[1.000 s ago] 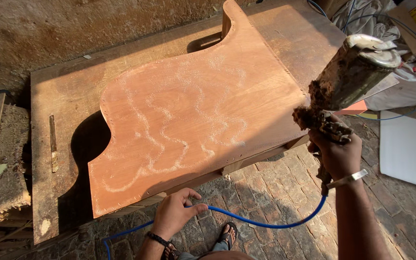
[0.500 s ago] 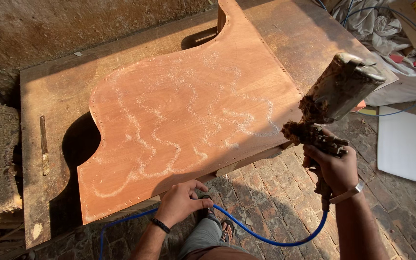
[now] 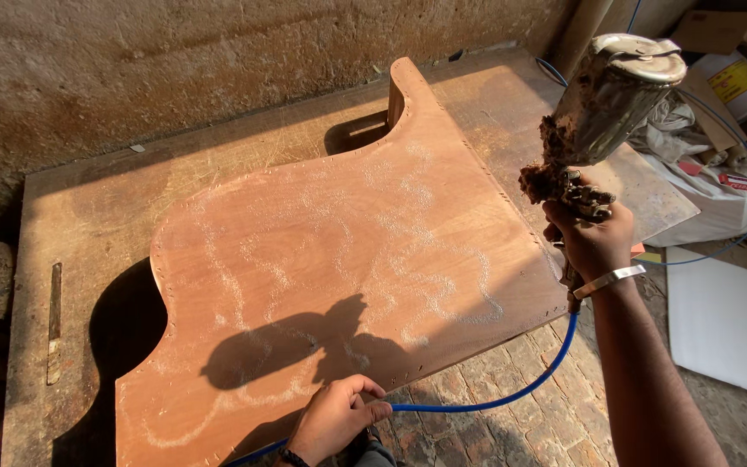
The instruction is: The person sprays adhesive onto a curved wooden chair back, then lays a large sheet of yellow foam over it. They use a straightedge and utility knife to cut the foam to shape, then trim the foam along the chair back's edge.
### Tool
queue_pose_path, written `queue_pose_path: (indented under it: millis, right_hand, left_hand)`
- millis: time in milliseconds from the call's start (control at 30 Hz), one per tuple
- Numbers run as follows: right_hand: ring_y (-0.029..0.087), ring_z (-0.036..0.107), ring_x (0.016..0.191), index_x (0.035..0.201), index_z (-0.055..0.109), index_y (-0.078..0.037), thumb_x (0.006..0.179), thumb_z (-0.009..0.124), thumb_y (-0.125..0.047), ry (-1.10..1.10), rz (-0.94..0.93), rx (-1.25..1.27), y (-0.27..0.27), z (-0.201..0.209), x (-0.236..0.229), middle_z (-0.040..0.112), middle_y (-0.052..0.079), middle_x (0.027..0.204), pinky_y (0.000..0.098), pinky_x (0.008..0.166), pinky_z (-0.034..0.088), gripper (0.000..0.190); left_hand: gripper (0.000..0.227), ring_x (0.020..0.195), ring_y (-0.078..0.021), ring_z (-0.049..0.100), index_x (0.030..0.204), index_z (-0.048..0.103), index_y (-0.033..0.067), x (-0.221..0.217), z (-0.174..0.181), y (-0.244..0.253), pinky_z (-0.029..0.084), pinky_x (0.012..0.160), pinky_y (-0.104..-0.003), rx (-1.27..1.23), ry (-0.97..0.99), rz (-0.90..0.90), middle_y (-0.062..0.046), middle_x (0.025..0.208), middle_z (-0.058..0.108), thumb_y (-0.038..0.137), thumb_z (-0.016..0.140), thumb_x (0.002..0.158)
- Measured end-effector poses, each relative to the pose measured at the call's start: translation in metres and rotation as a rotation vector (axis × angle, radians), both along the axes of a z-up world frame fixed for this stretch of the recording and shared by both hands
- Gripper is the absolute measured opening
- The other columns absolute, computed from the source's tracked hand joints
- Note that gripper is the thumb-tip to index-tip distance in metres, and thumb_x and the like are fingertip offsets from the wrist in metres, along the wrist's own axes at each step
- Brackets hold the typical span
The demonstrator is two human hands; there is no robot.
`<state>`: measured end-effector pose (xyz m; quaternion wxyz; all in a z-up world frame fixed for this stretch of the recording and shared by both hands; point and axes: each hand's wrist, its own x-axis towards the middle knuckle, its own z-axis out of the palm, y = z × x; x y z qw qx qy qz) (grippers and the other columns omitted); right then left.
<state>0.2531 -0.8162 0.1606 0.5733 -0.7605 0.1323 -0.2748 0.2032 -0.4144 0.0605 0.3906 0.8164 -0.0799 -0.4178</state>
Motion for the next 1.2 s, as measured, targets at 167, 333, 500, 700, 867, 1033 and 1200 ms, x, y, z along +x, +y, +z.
queue_pose_path:
  millis: [167,333,500,700,867,1033,1200]
  right_hand:
    - [0.01,0.066,0.069,0.125,0.064,-0.001,0.093,0.074,0.0,-0.122,-0.021,-0.01,-0.015,0.001,0.048,0.069,0.003,0.092,0.0255,0.059,0.056,0.034]
    - [0.012,0.066,0.069,0.133,0.064,-0.002,0.094,0.074,-0.003,-0.162,-0.021,0.077,-0.037,-0.013,0.066,0.069,0.004,0.092,0.0254,0.059,0.055,0.04]
    - [0.012,0.069,0.072,0.139,0.061,-0.005,0.093,0.076,-0.006,-0.069,-0.019,0.093,-0.066,-0.03,0.053,0.073,0.006,0.095,0.0261,0.062,0.058,0.049]
    - [0.012,0.068,0.071,0.133,0.067,-0.003,0.093,0.075,-0.006,0.11,0.05,0.071,-0.103,-0.055,-0.018,0.073,0.007,0.094,0.0272,0.062,0.056,0.041]
    - [0.011,0.068,0.072,0.133,0.065,-0.003,0.088,0.076,-0.005,0.239,0.043,0.105,-0.126,-0.084,-0.097,0.074,0.004,0.093,0.0262,0.061,0.057,0.046]
    - [0.017,0.067,0.068,0.125,0.071,0.008,0.086,0.079,-0.002,0.49,0.098,0.269,-0.134,-0.104,-0.152,0.072,0.01,0.087,0.031,0.058,0.055,0.041]
    - [0.015,0.068,0.066,0.135,0.064,-0.005,0.082,0.078,-0.002,0.392,0.1,0.261,-0.118,-0.091,-0.146,0.073,0.007,0.086,0.0298,0.057,0.055,0.055]
  left_hand:
    - [0.037,0.053,-0.0046,0.047,0.106,0.077,0.0128,0.014,-0.015,-0.013,0.038,0.053,-0.026,-0.014,-0.055,0.103,0.004,0.055,0.056,0.043,0.079,0.085]
    - [0.038,0.057,-0.0039,0.051,0.105,0.077,0.0117,0.023,-0.019,-0.021,0.041,0.057,-0.025,-0.024,-0.036,0.202,0.005,0.058,0.059,0.044,0.08,0.086]
    - [0.04,0.06,-0.0025,0.058,0.111,0.074,0.0134,-0.002,-0.015,-0.049,0.046,0.059,-0.024,-0.002,-0.02,0.261,0.007,0.061,0.064,0.043,0.08,0.085]
    - [0.04,0.054,-0.0075,0.053,0.111,0.076,0.0142,-0.061,-0.014,-0.1,0.043,0.053,-0.029,0.09,-0.119,0.299,0.001,0.058,0.062,0.039,0.085,0.081]
    - [0.044,0.055,-0.0081,0.061,0.113,0.075,0.0179,-0.098,-0.009,-0.125,0.044,0.054,-0.03,0.185,-0.102,0.221,0.002,0.06,0.069,0.041,0.087,0.077]
    - [0.048,0.056,-0.0078,0.065,0.115,0.073,0.0171,-0.117,-0.013,-0.134,0.045,0.056,-0.029,0.054,-0.039,0.208,0.003,0.06,0.072,0.04,0.089,0.076]
    - [0.047,0.056,-0.0066,0.061,0.117,0.074,0.0216,-0.119,-0.017,-0.125,0.042,0.055,-0.027,0.248,-0.075,0.153,0.005,0.063,0.069,0.044,0.089,0.078]
